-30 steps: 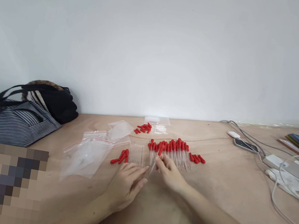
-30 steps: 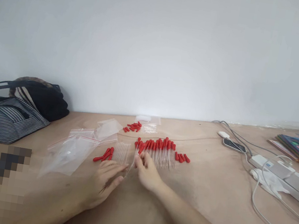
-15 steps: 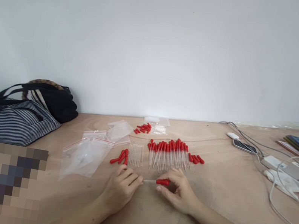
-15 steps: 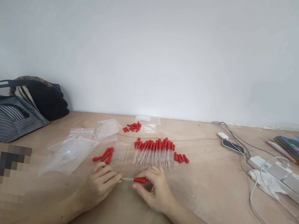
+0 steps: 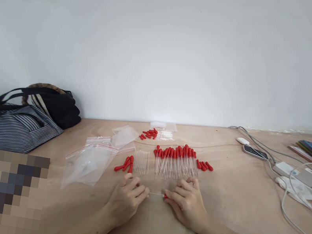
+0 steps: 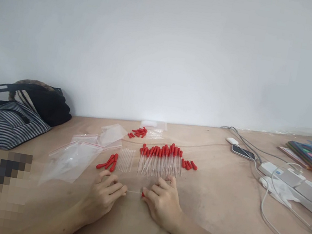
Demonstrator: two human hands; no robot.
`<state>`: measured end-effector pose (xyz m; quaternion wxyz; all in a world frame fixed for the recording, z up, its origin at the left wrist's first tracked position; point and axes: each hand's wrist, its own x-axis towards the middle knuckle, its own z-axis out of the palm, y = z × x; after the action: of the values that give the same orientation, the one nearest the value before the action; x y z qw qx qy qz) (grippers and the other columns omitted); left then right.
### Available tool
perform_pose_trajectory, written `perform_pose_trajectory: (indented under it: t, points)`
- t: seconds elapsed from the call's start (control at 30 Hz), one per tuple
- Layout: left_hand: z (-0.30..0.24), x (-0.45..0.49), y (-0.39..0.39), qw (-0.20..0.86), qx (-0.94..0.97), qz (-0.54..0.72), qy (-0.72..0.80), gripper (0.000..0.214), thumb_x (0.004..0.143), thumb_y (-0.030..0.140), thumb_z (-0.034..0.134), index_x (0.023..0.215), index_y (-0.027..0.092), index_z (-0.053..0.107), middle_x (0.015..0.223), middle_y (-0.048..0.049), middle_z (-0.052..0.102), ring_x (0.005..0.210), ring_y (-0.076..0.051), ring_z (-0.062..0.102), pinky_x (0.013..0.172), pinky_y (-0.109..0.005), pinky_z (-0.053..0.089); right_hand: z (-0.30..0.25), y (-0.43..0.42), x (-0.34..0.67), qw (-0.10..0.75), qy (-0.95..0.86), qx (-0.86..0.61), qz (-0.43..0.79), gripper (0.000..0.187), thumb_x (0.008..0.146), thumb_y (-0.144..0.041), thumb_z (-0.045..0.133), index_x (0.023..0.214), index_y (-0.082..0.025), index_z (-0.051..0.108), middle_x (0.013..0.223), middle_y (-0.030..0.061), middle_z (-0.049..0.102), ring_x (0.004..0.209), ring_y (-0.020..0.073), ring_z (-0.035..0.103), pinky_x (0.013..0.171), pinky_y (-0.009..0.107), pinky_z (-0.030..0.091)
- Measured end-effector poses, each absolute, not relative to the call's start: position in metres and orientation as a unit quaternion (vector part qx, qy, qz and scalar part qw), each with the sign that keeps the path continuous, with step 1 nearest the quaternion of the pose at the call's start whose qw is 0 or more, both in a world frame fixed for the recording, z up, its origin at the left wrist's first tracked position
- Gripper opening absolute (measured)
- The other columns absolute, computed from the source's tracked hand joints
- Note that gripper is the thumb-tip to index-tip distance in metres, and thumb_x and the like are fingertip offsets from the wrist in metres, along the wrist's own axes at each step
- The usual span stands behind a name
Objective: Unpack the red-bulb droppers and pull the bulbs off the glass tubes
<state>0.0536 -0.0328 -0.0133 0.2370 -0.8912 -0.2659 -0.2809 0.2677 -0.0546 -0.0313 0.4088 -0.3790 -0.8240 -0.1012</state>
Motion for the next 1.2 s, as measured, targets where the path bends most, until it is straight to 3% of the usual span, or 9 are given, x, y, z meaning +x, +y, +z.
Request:
perform_pose_trajectory:
  t: [0.37,0.5,0.6,0.77,0.97,1.2]
  points:
    - [-0.017,0.055,-0.034,0.257,-0.885,-0.267,-0.281,0.021,0.085,0.014,0.04,0.07,0.018,0.056,0.056,0.0029,0.056,0.064,-0.014,0.047,0.076,-0.035,0.027,-0.028,-0.06,0.264,0.447,-0.794,-0.376,-0.166,0.024,0.079,-0.015,0.05,0.056,-0.019,0.055,0.044,-0.0056,0.046,0.058,0.0088,0.044,0.086,0.038,0.025]
    - [-0.018,0.051,-0.032,0.257,-0.881,-0.272,-0.289,0.023,0.085,0.014,0.039,0.069,0.017,0.056,0.056,0.0018,0.056,0.064,-0.014,0.048,0.074,-0.034,0.028,-0.028,-0.059,0.271,0.446,-0.789,-0.394,-0.156,0.028,0.079,-0.015,0.048,0.052,-0.018,0.05,0.044,-0.0054,0.047,0.059,0.0093,0.045,0.087,0.038,0.024]
    - [-0.019,0.05,-0.03,0.243,-0.868,-0.298,-0.314,0.025,0.086,0.016,0.04,0.068,0.017,0.056,0.056,0.002,0.056,0.064,-0.014,0.049,0.074,-0.035,0.029,-0.024,-0.056,0.282,0.445,-0.772,-0.438,-0.117,0.023,0.08,-0.019,0.049,0.059,-0.02,0.056,0.052,-0.0038,0.055,0.061,0.0106,0.048,0.087,0.037,0.024]
    - [-0.019,0.051,-0.029,0.235,-0.863,-0.303,-0.328,0.024,0.088,0.02,0.04,0.073,0.02,0.059,0.065,0.0003,0.06,0.066,-0.015,0.05,0.071,-0.033,0.03,-0.022,-0.038,0.31,0.423,-0.713,-0.55,-0.101,0.017,0.079,-0.034,0.05,0.078,-0.025,0.064,0.077,0.0017,0.064,0.075,0.0159,0.053,0.079,0.035,0.026]
    - [-0.018,0.047,-0.028,0.219,-0.852,-0.328,-0.343,0.026,0.088,0.02,0.039,0.074,0.019,0.061,0.063,0.0002,0.057,0.062,-0.013,0.05,0.069,-0.031,0.033,-0.031,-0.018,0.351,0.338,-0.602,-0.719,-0.079,0.026,0.074,-0.046,0.049,0.074,-0.025,0.064,0.074,0.001,0.065,0.076,0.02,0.051,0.073,0.036,0.024]
    - [-0.015,0.045,-0.017,0.195,-0.848,-0.261,-0.419,0.028,0.087,0.02,0.036,0.079,0.015,0.062,0.065,-0.0033,0.054,0.062,-0.014,0.05,0.061,-0.027,0.04,-0.03,-0.017,0.359,0.263,-0.6,-0.755,-0.045,0.029,0.071,-0.052,0.051,0.065,-0.026,0.064,0.072,0.0005,0.065,0.076,0.0214,0.051,0.068,0.034,0.023]
